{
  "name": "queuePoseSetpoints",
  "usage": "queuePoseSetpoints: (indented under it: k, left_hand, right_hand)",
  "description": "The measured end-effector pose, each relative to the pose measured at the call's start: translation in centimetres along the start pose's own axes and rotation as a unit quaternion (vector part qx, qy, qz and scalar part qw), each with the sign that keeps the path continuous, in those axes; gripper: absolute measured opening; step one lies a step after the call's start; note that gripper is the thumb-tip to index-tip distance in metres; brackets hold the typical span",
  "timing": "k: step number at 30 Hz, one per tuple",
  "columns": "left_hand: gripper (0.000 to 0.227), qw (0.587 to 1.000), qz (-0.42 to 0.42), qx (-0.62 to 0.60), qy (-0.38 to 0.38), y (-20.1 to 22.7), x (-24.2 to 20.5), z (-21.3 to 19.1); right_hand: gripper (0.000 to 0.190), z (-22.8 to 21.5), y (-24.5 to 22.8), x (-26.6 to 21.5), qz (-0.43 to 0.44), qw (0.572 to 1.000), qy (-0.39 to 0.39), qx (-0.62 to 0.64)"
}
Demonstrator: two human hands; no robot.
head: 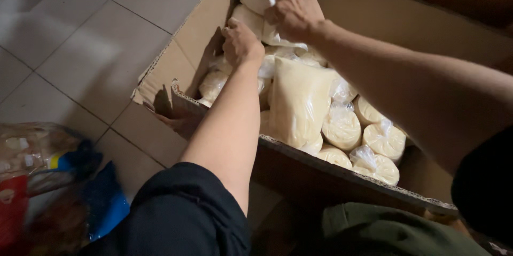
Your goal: The person repeatedly picks up small plastic bags containing a white food item from a large sack, ties the bags shut, and places them into a cardboard box. The person also handles larger plastic bags containing the same food item, transferring them between boxes.
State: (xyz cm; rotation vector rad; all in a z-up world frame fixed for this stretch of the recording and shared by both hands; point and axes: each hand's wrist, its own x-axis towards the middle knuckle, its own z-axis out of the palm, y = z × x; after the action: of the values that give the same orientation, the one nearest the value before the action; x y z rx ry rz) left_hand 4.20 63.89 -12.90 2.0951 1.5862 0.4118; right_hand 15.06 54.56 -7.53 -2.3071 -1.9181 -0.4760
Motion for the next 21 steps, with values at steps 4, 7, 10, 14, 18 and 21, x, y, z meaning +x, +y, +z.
queuePoseSetpoints:
  k: [4,7,10,14,18,21]
  left_hand:
    - [0.031,1.0,0.002,-0.007,0.025,0.1,0.3,0.6]
    - [0.025,0.999,0.005,-0.027,0.03,-0.3,0.9,2.1]
    - [0.03,0.996,0.004,-0.086,0.012,-1.1,2.2,3.0]
    - [0.031,0.998,0.028,-0.049,0.027,-0.8,2.0,2.9]
    - [0.029,0.998,0.01,-0.067,-0.021,-0.1,-0.3,1.1]
    - [0.029,0.996,0.027,-0.05,-0.069,-0.1,-1.6,-0.4]
  right_hand:
    - [0.032,-0.5,0.7,2.0,-0.015,0.998,-0.064,0.012]
    - [0.024,-0.3,1.4,3.5,-0.022,0.992,-0.126,0.007]
    - [0.046,0.7,0.8,5.0,-0.018,0.987,-0.157,0.013]
    - [0.038,2.2,0.4,4.4,0.025,0.98,-0.195,0.029]
    - [0.036,3.6,-1.3,0.1,0.025,0.998,-0.045,-0.032]
    - [0.037,3.1,-3.1,-2.4,0.067,0.997,-0.041,0.014]
